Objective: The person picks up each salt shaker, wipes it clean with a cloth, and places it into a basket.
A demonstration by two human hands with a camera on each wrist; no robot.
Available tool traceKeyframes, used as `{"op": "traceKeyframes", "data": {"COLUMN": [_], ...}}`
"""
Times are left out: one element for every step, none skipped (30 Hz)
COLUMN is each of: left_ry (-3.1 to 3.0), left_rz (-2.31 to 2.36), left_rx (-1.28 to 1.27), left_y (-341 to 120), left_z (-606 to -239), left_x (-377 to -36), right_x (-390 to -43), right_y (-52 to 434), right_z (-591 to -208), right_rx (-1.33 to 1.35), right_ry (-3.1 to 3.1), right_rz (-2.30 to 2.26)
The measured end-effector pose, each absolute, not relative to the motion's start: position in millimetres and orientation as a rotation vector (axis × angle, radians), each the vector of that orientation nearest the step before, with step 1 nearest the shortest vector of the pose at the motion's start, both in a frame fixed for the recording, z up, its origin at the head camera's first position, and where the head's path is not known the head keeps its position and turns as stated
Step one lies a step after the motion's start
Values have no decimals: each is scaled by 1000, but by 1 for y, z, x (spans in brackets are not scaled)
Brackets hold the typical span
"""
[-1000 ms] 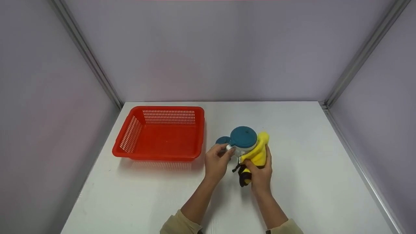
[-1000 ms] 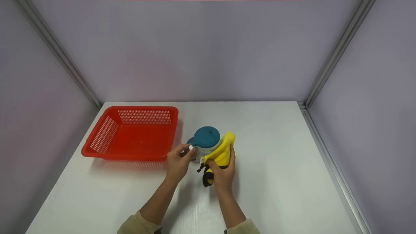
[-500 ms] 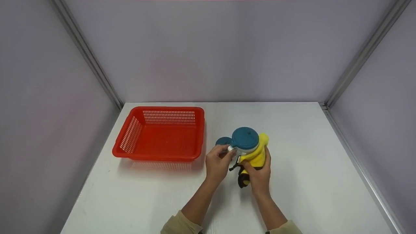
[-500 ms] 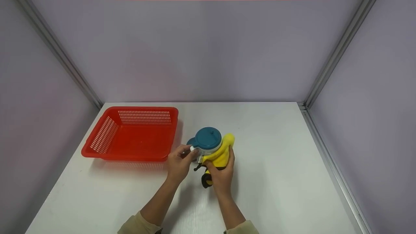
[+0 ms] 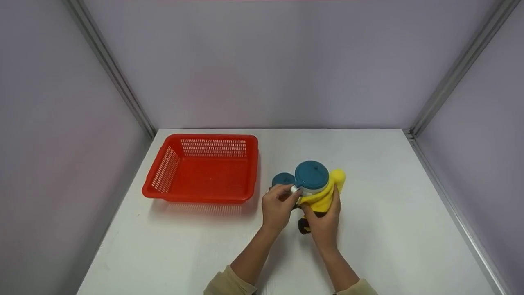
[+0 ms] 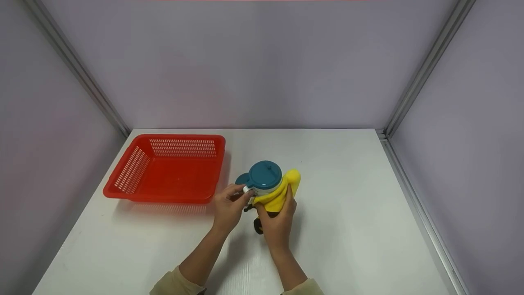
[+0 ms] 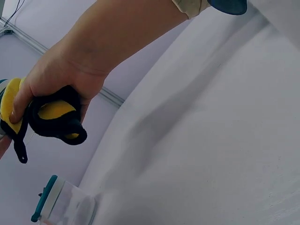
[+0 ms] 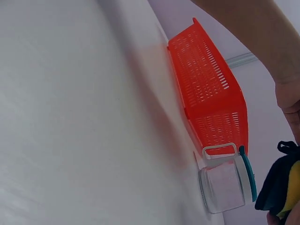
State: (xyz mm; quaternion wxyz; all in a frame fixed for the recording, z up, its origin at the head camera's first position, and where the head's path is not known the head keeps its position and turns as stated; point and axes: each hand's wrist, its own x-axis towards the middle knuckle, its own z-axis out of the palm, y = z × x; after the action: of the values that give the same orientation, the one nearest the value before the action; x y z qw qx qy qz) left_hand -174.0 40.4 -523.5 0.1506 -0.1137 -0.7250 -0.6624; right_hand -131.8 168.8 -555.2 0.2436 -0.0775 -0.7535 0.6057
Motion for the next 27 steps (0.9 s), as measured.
{"op": "traceKeyframes", "data": {"left_ry": [-2079, -2076, -2076, -2075, -2077, -2083, -2089, -2093, -2095, -2098, -2101, -2104, -2107, -2111, -2116, -2121, -2123, -2125, -2126, -2127, -2127, -2128, -2129, -2131, -2134, -2138, -2143], "left_rz": [-1913, -1925, -1929, -1932, -1928, -1917, -1908, -1903, -1898, -1896, -1894, -1891, -1889, -1885, -1881, -1876, -1872, -1867, -1866, -1863, -1860, -1859, -1857, -1856, -1860, -1865, -1873], "left_rx": [-332, -336, -340, -345, -349, -350, -350, -350, -351, -350, -348, -346, -343, -342, -340, -340, -343, -346, -349, -352, -358, -363, -369, -374, -379, -384, -390], "left_y": [40, 40, 40, 40, 40, 40, 40, 40, 39, 39, 39, 39, 39, 39, 39, 39, 38, 38, 38, 37, 37, 36, 35, 34, 33, 33, 32], "left_z": [-524, -523, -523, -523, -523, -523, -523, -523, -524, -524, -524, -524, -525, -525, -525, -525, -525, -524, -524, -524, -524, -525, -525, -525, -525, -525, -524], "left_x": [-174, -174, -173, -173, -173, -173, -173, -173, -173, -173, -173, -173, -172, -172, -172, -172, -172, -172, -172, -172, -172, -173, -173, -173, -174, -174, -174], "right_x": [-133, -133, -134, -134, -134, -134, -134, -134, -133, -132, -131, -129, -128, -126, -125, -124, -124, -124, -124, -125, -126, -128, -130, -132, -134, -135, -137], "right_y": [170, 171, 172, 172, 173, 173, 173, 173, 172, 172, 171, 170, 170, 169, 168, 168, 168, 169, 170, 171, 173, 175, 178, 181, 183, 186, 189], "right_z": [-558, -560, -561, -562, -562, -561, -559, -558, -555, -551, -548, -544, -540, -536, -532, -530, -529, -528, -529, -529, -532, -536, -540, -545, -548, -550, -553], "right_rx": [-212, -212, -215, -216, -217, -226, -233, -241, -248, -251, -253, -253, -251, -251, -249, -247, -248, -248, -247, -246, -244, -240, -239, -235, -235, -239, -242], "right_ry": [-2056, -2054, -2052, -2043, -2035, -2030, -2023, -2018, -2013, -2007, -2000, -1995, -1991, -1988, -1989, -1990, -1995, -1999, -2003, -2008, -2015, -2020, -2027, -2036, -2049, -2064, -2077], "right_rz": [1651, 1650, 1651, 1660, 1669, 1680, 1696, 1712, 1727, 1746, 1764, 1780, 1793, 1799, 1804, 1806, 1806, 1806, 1808, 1808, 1813, 1818, 1820, 1823, 1821, 1829, 1842]}}
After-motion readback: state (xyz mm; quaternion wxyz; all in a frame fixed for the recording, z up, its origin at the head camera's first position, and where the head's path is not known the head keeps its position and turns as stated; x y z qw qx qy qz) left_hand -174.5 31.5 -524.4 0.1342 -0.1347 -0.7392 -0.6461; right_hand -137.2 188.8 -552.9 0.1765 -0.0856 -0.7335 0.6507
